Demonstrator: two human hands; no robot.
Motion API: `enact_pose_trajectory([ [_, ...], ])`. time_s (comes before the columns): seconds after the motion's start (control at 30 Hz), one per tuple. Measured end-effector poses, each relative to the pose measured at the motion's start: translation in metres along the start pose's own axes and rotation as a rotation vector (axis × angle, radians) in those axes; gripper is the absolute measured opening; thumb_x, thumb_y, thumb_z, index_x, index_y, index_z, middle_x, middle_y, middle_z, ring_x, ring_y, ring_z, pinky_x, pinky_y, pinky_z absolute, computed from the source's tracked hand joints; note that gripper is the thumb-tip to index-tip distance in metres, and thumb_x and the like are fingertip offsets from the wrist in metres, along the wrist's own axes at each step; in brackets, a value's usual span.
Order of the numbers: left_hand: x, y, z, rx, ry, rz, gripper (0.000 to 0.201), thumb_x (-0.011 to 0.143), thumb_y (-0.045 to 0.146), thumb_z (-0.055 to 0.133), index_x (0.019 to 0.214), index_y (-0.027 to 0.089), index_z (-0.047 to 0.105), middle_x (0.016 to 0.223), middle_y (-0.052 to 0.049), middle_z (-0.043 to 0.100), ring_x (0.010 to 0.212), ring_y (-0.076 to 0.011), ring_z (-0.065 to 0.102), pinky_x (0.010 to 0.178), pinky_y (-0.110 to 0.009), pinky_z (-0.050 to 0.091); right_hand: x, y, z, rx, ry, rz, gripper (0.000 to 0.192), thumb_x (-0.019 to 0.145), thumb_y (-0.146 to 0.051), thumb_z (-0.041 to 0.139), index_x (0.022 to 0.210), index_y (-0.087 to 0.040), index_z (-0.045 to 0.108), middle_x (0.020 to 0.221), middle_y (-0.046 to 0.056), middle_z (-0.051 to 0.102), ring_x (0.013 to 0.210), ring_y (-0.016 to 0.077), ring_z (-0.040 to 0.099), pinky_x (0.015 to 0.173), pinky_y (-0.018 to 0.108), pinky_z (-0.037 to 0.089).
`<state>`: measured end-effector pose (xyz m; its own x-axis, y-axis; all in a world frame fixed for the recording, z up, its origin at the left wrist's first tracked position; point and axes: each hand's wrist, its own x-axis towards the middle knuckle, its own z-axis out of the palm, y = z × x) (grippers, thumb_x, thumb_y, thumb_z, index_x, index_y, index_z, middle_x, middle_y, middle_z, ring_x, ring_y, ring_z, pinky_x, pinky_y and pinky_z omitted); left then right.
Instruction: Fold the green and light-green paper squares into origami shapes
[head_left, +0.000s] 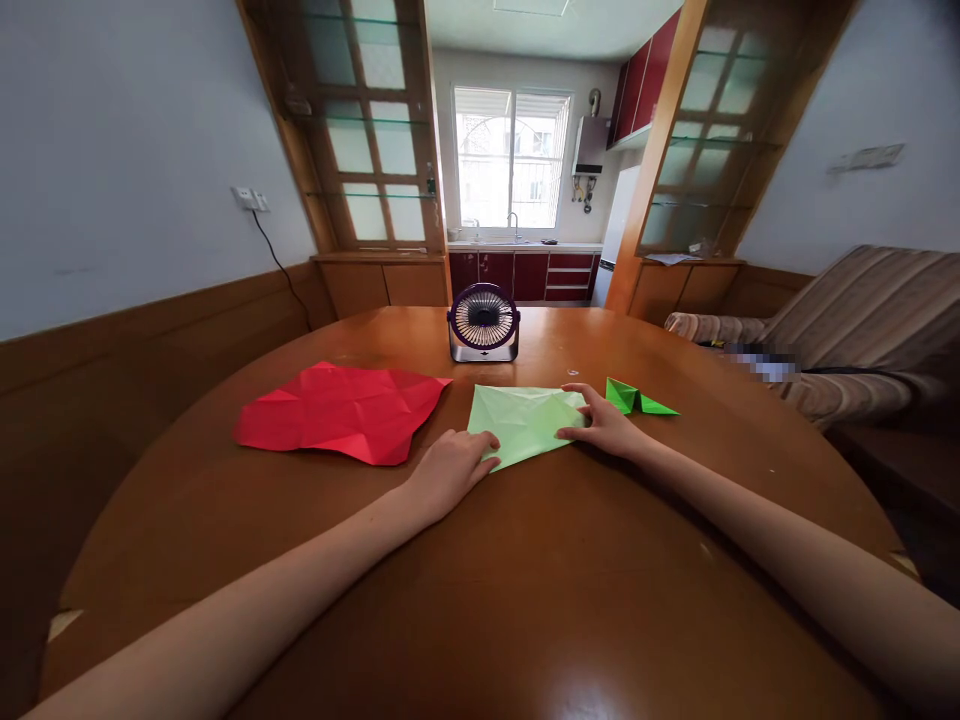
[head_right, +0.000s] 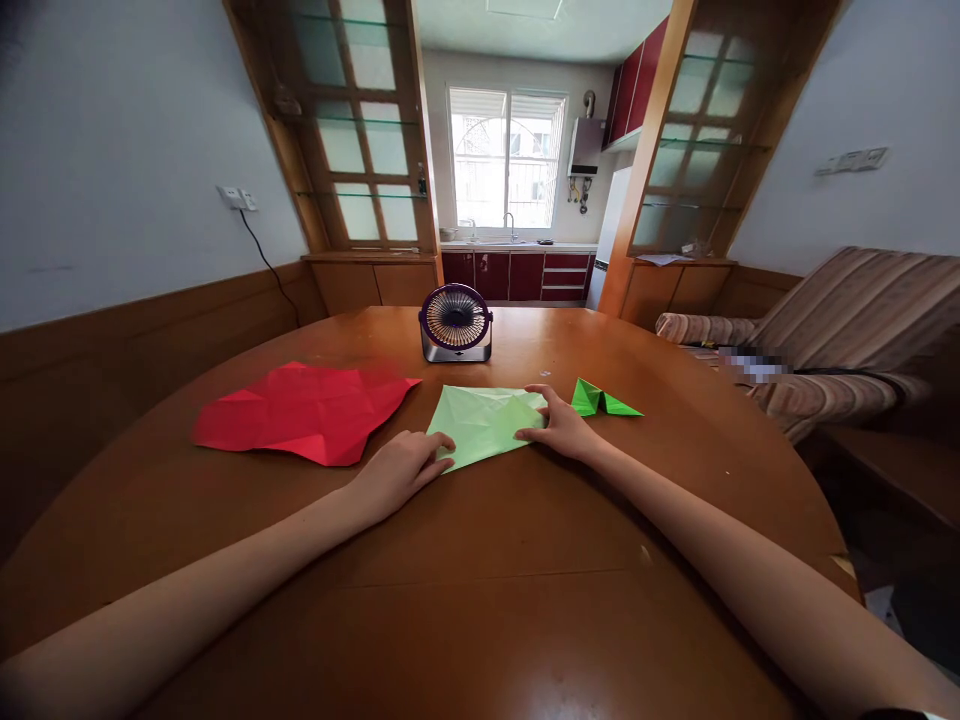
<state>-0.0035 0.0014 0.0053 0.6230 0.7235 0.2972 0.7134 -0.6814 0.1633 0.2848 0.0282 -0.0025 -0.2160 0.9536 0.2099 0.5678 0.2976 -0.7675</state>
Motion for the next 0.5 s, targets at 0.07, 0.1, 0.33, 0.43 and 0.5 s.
enact_pose_trajectory([
  [0.07, -0.003, -0.006, -0.003, -0.002, 0.019, 0.082, 0.020, 0.095, 0.027, 0.050, 0.107, 0.016, 0.060, 0.098, -0.008, 0.067, 0.089, -0.0211, 0.063, 0.080, -0.034, 0.048, 0.000, 0.002, -0.001, -0.011, -0.003, -0.003, 0.079, 0.069, -0.042, 0.075, 0.134, -0.018, 0.037, 0.085, 0.003, 0.061, 0.078, 0.0223, 0.061, 0.078, 0.039, 0.049],
  [0.1, -0.005, -0.008, -0.004, -0.001, 0.031, 0.129, 0.020, 0.095, 0.025, 0.048, 0.109, 0.016, 0.060, 0.101, -0.009, 0.066, 0.092, -0.0209, 0.062, 0.082, -0.034, 0.048, -0.001, 0.002, -0.001, -0.025, 0.006, -0.009, 0.079, 0.069, -0.043, 0.075, 0.134, -0.019, 0.037, 0.087, 0.003, 0.060, 0.080, 0.0225, 0.060, 0.079, 0.039, 0.049],
  [0.33, -0.011, -0.015, -0.010, 0.082, -0.004, 0.489, 0.033, 0.097, 0.013, 0.037, 0.119, 0.020, 0.061, 0.114, -0.010, 0.063, 0.102, -0.0205, 0.058, 0.090, -0.036, 0.047, -0.004, 0.002, -0.002, -0.014, 0.012, -0.068, 0.084, 0.073, -0.039, 0.071, 0.142, -0.020, 0.027, 0.082, 0.000, 0.052, 0.080, 0.0203, 0.056, 0.080, 0.037, 0.046],
  [0.43, -0.013, -0.010, -0.013, 0.133, -0.034, 0.528, 0.035, 0.097, 0.012, 0.036, 0.123, 0.014, 0.058, 0.111, -0.012, 0.064, 0.097, -0.0213, 0.059, 0.088, -0.035, 0.048, -0.005, 0.001, 0.000, 0.016, 0.009, -0.084, 0.081, 0.076, -0.037, 0.066, 0.143, -0.018, 0.024, 0.077, -0.002, 0.049, 0.072, 0.0177, 0.052, 0.075, 0.034, 0.044],
  [0.5, -0.015, -0.005, -0.016, 0.148, -0.054, 0.514, 0.035, 0.095, 0.012, 0.037, 0.123, 0.011, 0.057, 0.111, -0.013, 0.063, 0.098, -0.0225, 0.058, 0.088, -0.036, 0.047, -0.005, 0.000, 0.000, 0.001, 0.014, -0.092, 0.077, 0.077, -0.035, 0.063, 0.142, -0.017, 0.026, 0.079, -0.002, 0.050, 0.073, 0.0176, 0.051, 0.076, 0.034, 0.043],
])
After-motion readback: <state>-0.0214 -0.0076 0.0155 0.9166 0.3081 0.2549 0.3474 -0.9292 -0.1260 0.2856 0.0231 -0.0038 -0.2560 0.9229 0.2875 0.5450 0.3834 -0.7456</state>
